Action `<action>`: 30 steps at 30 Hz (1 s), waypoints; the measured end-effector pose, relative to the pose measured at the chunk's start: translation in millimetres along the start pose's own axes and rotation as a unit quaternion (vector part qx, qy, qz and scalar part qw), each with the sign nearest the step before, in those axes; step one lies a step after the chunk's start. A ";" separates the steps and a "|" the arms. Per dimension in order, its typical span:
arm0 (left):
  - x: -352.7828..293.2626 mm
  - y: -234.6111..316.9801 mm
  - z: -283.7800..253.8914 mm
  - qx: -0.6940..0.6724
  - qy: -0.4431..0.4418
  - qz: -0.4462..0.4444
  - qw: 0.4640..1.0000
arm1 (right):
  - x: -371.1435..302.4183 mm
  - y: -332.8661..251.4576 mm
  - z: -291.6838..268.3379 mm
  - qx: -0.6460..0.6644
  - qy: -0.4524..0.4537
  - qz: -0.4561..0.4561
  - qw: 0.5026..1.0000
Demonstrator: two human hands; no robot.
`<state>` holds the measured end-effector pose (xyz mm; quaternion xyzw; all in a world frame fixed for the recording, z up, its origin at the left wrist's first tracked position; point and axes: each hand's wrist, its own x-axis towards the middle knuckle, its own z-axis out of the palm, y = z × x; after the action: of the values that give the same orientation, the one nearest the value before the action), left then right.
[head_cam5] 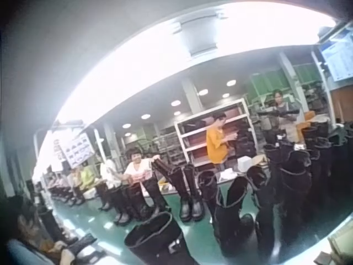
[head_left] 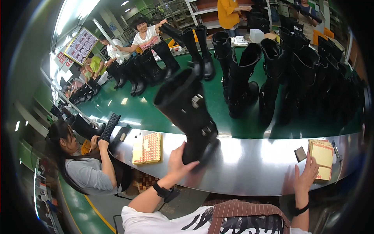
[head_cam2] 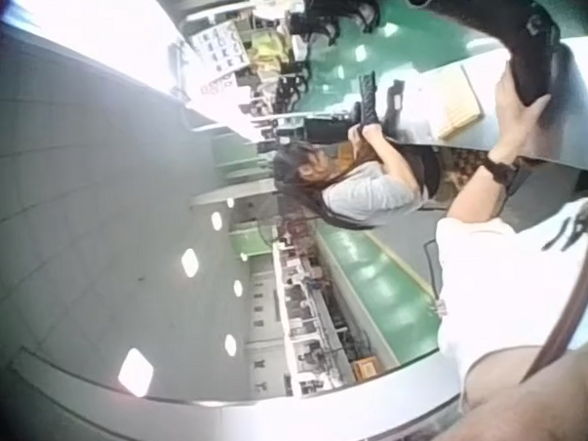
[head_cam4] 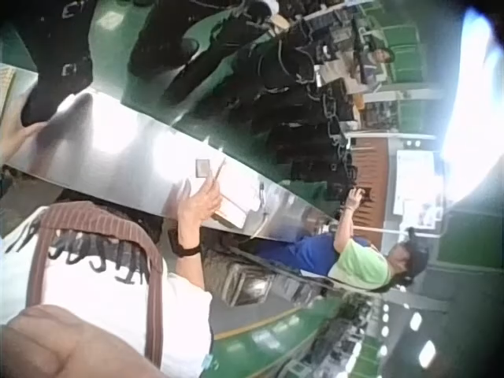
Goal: The recorder is inspecting and cleaning black boots on a shoe manufacturing assembly line, checking zippers, cleaning the surface with a cloth, and applying stickers.
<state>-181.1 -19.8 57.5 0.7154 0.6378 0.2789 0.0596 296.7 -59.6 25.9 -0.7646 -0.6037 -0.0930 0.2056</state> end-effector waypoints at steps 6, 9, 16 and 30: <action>111.5 -69.7 -26.6 0.041 0.069 -0.102 0.992 | -39.5 -25.3 10.1 0.125 -0.021 -0.041 0.991; 160.0 -97.1 -16.4 0.095 0.027 -0.162 0.982 | -48.7 -41.3 21.8 0.195 -0.063 -0.057 0.977; 306.3 -168.5 43.8 0.154 0.037 -0.255 0.954 | -41.1 -63.3 27.0 0.177 -0.044 -0.070 0.981; 436.1 -285.5 149.7 0.227 0.096 -0.103 0.964 | -42.6 -63.2 33.7 0.124 -0.120 -0.038 0.984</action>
<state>-347.5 484.4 -52.9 0.6107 0.7574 0.1864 -0.1370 221.5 -71.2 -8.2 -0.7155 -0.6591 0.0671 0.2216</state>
